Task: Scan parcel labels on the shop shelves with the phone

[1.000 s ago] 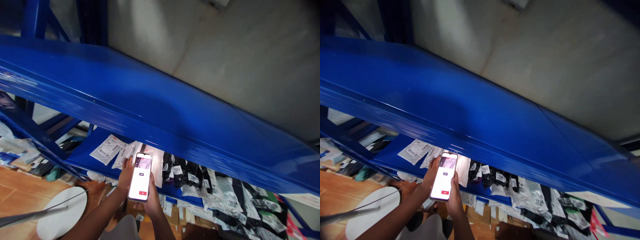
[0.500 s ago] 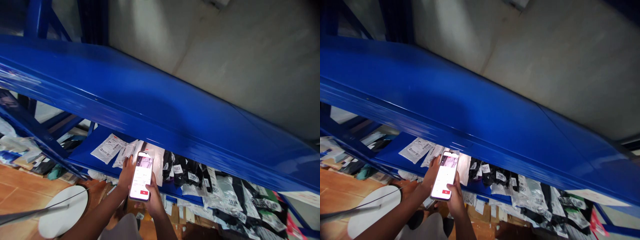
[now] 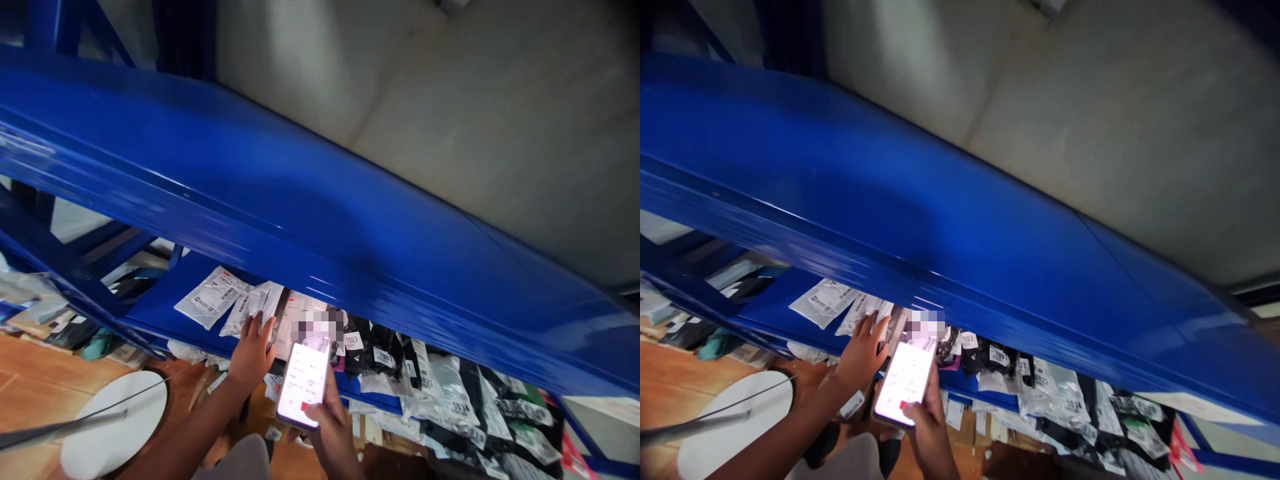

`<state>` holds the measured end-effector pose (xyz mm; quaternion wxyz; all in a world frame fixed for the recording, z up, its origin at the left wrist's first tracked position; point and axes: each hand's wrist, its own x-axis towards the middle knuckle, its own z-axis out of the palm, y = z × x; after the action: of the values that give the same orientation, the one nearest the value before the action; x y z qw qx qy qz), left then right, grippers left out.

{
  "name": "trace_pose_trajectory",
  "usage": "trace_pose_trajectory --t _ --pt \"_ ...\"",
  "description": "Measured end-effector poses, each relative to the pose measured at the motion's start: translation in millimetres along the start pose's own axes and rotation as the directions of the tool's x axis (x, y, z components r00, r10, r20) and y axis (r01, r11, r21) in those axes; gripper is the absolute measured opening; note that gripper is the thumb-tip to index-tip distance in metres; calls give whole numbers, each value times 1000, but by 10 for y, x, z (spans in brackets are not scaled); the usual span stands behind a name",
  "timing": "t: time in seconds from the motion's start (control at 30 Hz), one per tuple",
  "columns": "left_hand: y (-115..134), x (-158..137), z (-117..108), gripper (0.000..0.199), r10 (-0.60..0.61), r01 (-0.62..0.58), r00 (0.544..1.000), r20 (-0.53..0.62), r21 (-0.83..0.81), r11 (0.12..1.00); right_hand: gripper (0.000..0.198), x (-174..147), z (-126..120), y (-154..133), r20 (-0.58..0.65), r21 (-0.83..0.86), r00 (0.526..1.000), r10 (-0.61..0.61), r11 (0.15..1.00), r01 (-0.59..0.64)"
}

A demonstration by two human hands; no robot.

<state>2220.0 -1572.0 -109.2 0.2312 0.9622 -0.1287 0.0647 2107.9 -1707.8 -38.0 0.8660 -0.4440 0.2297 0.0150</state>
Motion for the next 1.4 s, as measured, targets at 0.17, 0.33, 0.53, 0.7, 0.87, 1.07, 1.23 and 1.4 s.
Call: trace_pose_trajectory --t 0.17,0.33,0.53,0.7,0.87,1.07,1.23,1.4 --pt "17 18 -49 39 -15 16 999 47 -23 1000 114 -104 -175 -164 -26 -56 998 -61 997 59" --pt "40 20 -81 25 -5 5 998 69 0 1000 118 -132 -194 -257 -69 -76 994 -87 994 82" --pt "-13 -4 13 29 21 -21 1000 6 22 1000 118 -123 -189 -221 -87 -59 993 -85 995 80" --pt "-90 26 12 51 23 -23 1000 12 31 999 116 -106 -216 -160 -66 -44 995 -79 996 77" --pt "-121 86 -151 47 -4 4 1000 6 34 999 124 6 -360 -84 50 84 998 -48 996 44" --pt "-289 111 -241 34 -25 22 985 -172 -20 1000 123 104 -342 120 152 67 988 2 998 -12" --pt "-469 120 -276 34 -35 5 954 -298 -101 995 106 188 -12 409 157 63 984 88 993 -99" --pt "-562 148 -362 33 -100 45 936 -337 -168 985 96 412 319 627 181 -8 969 171 985 -172"
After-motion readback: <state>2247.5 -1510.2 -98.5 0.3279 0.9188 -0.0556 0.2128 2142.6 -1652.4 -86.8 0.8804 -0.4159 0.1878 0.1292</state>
